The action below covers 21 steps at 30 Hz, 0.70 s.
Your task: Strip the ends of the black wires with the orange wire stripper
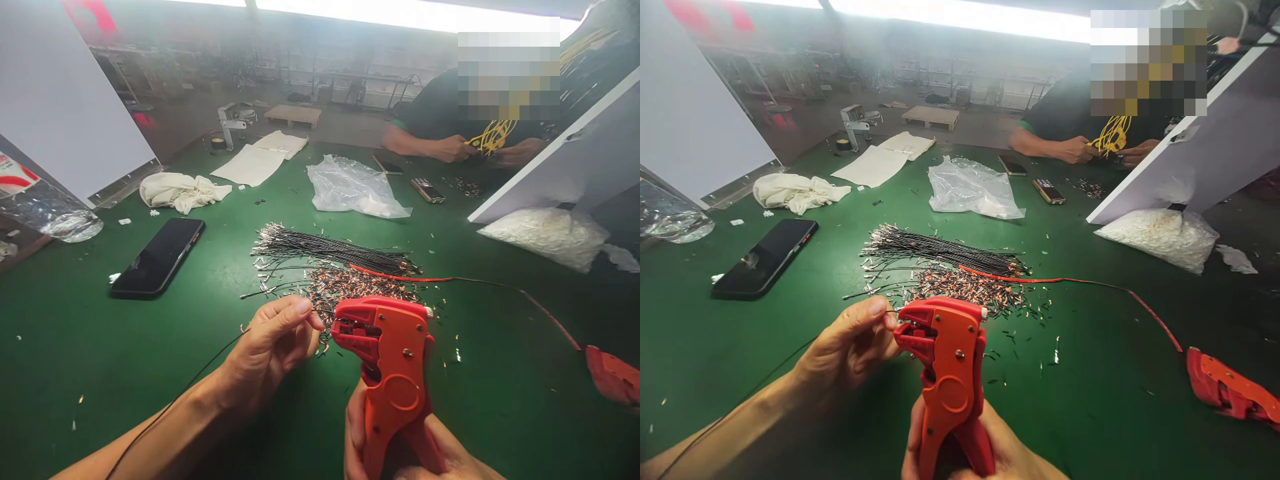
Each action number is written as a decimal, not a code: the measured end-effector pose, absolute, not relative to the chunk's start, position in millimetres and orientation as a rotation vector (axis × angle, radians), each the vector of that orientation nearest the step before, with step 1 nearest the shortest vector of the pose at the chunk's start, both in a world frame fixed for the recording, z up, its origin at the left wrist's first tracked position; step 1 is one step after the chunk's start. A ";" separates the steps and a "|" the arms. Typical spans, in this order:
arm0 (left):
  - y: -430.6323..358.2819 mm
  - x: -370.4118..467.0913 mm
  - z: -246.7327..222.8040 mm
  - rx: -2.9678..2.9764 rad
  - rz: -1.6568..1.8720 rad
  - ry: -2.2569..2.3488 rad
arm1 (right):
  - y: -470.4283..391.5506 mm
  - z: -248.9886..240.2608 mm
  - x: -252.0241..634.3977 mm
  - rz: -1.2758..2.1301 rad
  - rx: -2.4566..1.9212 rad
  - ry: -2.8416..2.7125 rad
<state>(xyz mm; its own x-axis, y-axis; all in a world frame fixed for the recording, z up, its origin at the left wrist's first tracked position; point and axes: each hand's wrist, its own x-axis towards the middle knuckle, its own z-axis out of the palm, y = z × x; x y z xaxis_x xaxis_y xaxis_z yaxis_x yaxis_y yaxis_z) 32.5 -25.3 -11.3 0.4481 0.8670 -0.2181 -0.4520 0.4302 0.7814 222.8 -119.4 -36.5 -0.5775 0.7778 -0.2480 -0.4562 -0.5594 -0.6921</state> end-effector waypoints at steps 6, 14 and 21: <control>-26.5 31.1 -10.9 0.686 0.872 0.679 | -110.4 -23.3 222.7 2.156 -0.730 -0.870; -27.2 27.4 -12.8 0.688 0.818 0.690 | -107.0 -17.3 226.7 2.184 -0.750 -0.940; -27.9 28.0 -10.3 0.665 0.811 0.733 | -115.5 -24.9 225.5 2.104 -0.803 -0.974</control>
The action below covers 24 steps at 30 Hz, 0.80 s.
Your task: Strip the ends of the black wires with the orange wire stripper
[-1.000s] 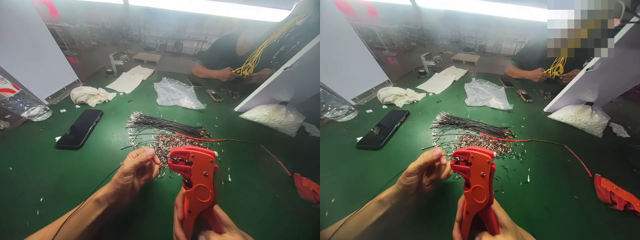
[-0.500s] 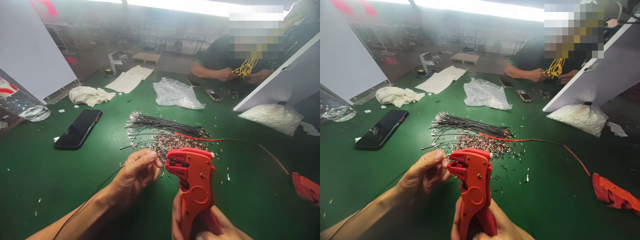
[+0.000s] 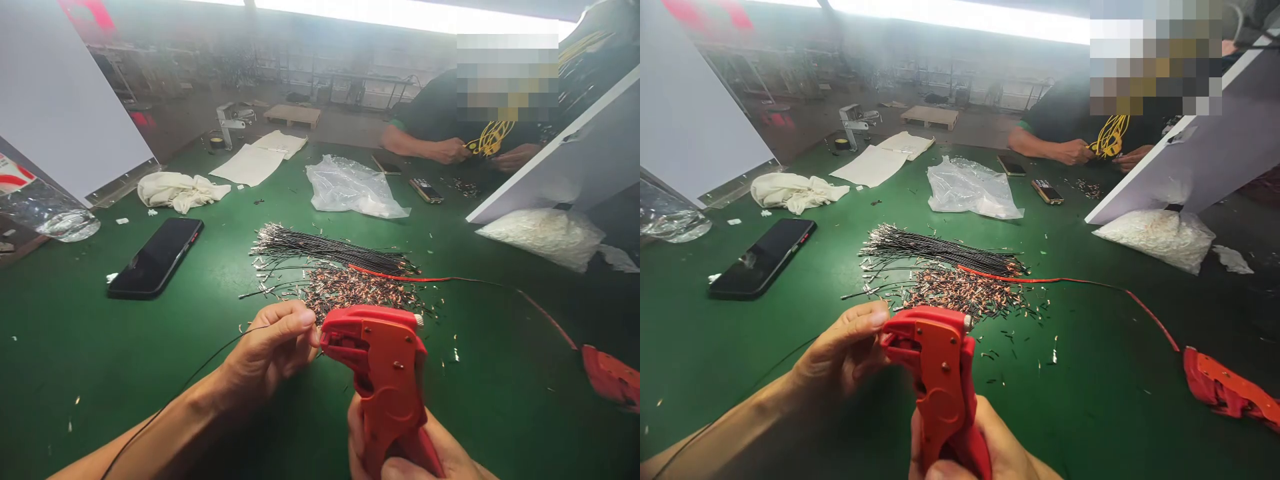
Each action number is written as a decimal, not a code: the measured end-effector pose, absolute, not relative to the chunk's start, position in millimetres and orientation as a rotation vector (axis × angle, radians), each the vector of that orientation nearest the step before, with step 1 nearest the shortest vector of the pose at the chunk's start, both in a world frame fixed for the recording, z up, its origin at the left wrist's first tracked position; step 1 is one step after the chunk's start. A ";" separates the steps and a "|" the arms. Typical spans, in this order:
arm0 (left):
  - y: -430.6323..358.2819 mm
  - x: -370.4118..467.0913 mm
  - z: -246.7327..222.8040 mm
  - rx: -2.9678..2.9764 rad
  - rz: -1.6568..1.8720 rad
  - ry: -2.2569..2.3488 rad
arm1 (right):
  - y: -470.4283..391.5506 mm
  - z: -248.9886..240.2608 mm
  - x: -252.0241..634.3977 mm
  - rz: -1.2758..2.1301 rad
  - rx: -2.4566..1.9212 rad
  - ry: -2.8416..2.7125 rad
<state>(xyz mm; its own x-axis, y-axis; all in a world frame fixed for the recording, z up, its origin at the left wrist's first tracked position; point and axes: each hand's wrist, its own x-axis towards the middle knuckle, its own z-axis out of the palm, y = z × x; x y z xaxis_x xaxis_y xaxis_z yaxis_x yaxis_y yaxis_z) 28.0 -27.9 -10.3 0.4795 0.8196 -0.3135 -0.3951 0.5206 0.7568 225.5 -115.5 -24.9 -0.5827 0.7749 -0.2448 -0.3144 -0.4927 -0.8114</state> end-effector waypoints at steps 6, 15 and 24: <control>-25.8 29.9 -9.3 0.641 0.800 0.721 | -110.0 -27.4 225.1 2.069 -0.775 -1.060; -26.5 27.0 -13.5 0.707 0.819 0.726 | -112.3 -32.1 226.7 2.054 -0.889 -1.081; -26.1 27.4 -22.0 0.702 0.791 0.618 | -113.3 -24.0 226.8 2.084 -0.962 -0.949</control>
<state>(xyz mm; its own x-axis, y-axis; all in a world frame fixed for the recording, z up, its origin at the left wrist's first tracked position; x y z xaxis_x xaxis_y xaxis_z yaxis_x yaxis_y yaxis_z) 27.4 -26.1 -22.0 0.5561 0.7987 -0.2299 -0.4164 0.5072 0.7546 226.8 -113.3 -24.0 -0.5229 0.7780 -0.3484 -0.2479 -0.5298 -0.8110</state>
